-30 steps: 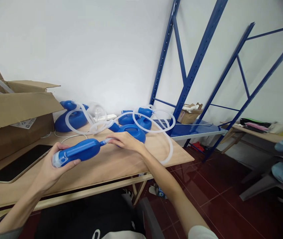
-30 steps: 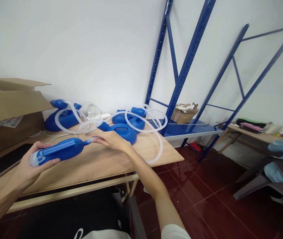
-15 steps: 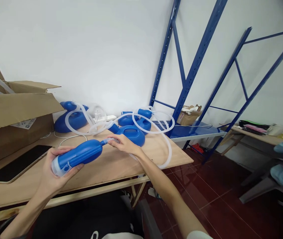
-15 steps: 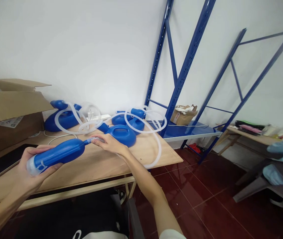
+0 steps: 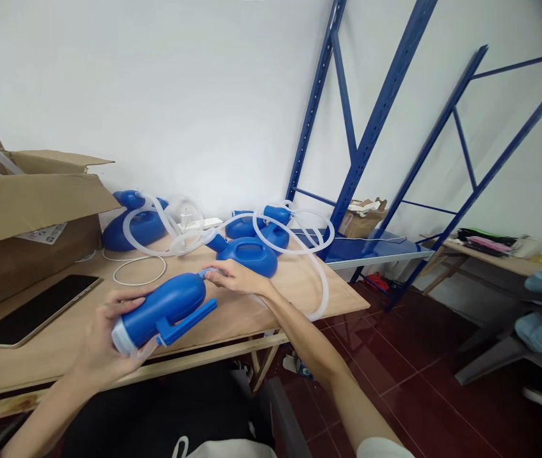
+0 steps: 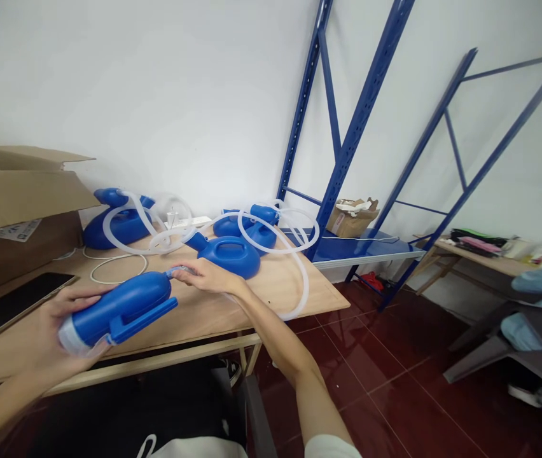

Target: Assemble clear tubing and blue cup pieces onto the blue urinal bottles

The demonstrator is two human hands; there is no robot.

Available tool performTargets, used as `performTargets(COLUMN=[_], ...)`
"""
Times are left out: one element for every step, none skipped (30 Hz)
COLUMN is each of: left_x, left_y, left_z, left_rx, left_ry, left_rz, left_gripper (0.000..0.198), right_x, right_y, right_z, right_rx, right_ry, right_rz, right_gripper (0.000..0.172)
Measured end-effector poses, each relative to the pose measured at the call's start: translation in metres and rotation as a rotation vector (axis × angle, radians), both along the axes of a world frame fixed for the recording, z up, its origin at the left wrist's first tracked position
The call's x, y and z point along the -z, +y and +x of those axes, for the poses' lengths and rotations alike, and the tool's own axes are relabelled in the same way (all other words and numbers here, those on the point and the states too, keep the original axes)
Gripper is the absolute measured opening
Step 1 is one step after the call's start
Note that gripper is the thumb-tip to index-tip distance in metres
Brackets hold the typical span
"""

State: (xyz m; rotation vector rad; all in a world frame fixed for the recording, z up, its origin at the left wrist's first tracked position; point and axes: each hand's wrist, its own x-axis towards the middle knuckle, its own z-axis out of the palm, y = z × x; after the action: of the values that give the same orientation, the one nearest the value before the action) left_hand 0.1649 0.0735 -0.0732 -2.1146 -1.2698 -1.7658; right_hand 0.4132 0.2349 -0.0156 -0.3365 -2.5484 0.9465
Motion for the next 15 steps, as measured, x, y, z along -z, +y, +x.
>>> performTargets(left_x=[0.001, 0.001, 0.000, -0.002, -0.005, -0.008, -0.012, -0.016, -0.021, -0.025, -0.028, -0.031, -0.032, -0.032, -0.031], left_y=[0.002, 0.005, 0.007, 0.008, 0.009, 0.009, 0.009, 0.008, 0.007, 0.005, 0.005, 0.004, 0.005, 0.006, 0.007], left_z=[-0.004, -0.008, -0.011, -0.014, -0.017, -0.020, -0.022, -0.024, -0.025, -0.027, -0.028, -0.029, -0.029, -0.030, -0.030], left_rx=[-0.029, -0.065, -0.105, -0.145, -0.186, -0.227, -0.268, -0.300, -0.326, -0.344, -0.353, -0.357, -0.355, -0.356, -0.357], left_ry=[-0.002, -0.022, -0.060, -0.112, -0.168, -0.226, -0.278, -0.318, -0.351, -0.386, -0.419, -0.449, -0.474, -0.481, -0.475], left_rz=[-0.045, -0.096, -0.151, -0.205, -0.258, -0.300, -0.330, -0.351, -0.358, -0.355, -0.349, -0.344, -0.341, -0.334, -0.326], left_gripper=[0.052, 0.051, 0.051, 0.052, 0.054, 0.057, 0.060, 0.062, 0.064, 0.065, 0.065, 0.065, 0.065, 0.064, 0.064], right_x=[-0.001, -0.002, -0.004, -0.007, -0.009, -0.012, -0.014, -0.015, -0.015, -0.014, -0.013, -0.011, -0.008, -0.004, 0.000], right_y=[0.002, 0.004, 0.005, 0.005, 0.005, 0.003, -0.001, -0.005, -0.010, -0.015, -0.020, -0.024, -0.027, -0.030, -0.030], right_z=[-0.003, -0.005, -0.007, -0.008, -0.007, -0.005, -0.001, 0.004, 0.011, 0.018, 0.026, 0.033, 0.039, 0.043, 0.045], right_rx=[0.002, 0.005, 0.020, 0.054, 0.108, 0.180, 0.263, 0.350, 0.431, 0.494, 0.535, 0.548, 0.529, 0.486, 0.435], right_ry=[-0.049, -0.099, -0.137, -0.156, -0.155, -0.138, -0.117, -0.106, -0.110, -0.128, -0.153, -0.180, -0.201, -0.207, -0.197], right_rz=[0.024, 0.053, 0.088, 0.124, 0.157, 0.188, 0.217, 0.241, 0.255, 0.253, 0.237, 0.203, 0.151, 0.086, 0.017], right_gripper=[0.045, 0.044, 0.043, 0.043, 0.044, 0.046, 0.049, 0.051, 0.053, 0.056, 0.058, 0.060, 0.058, 0.053, 0.045])
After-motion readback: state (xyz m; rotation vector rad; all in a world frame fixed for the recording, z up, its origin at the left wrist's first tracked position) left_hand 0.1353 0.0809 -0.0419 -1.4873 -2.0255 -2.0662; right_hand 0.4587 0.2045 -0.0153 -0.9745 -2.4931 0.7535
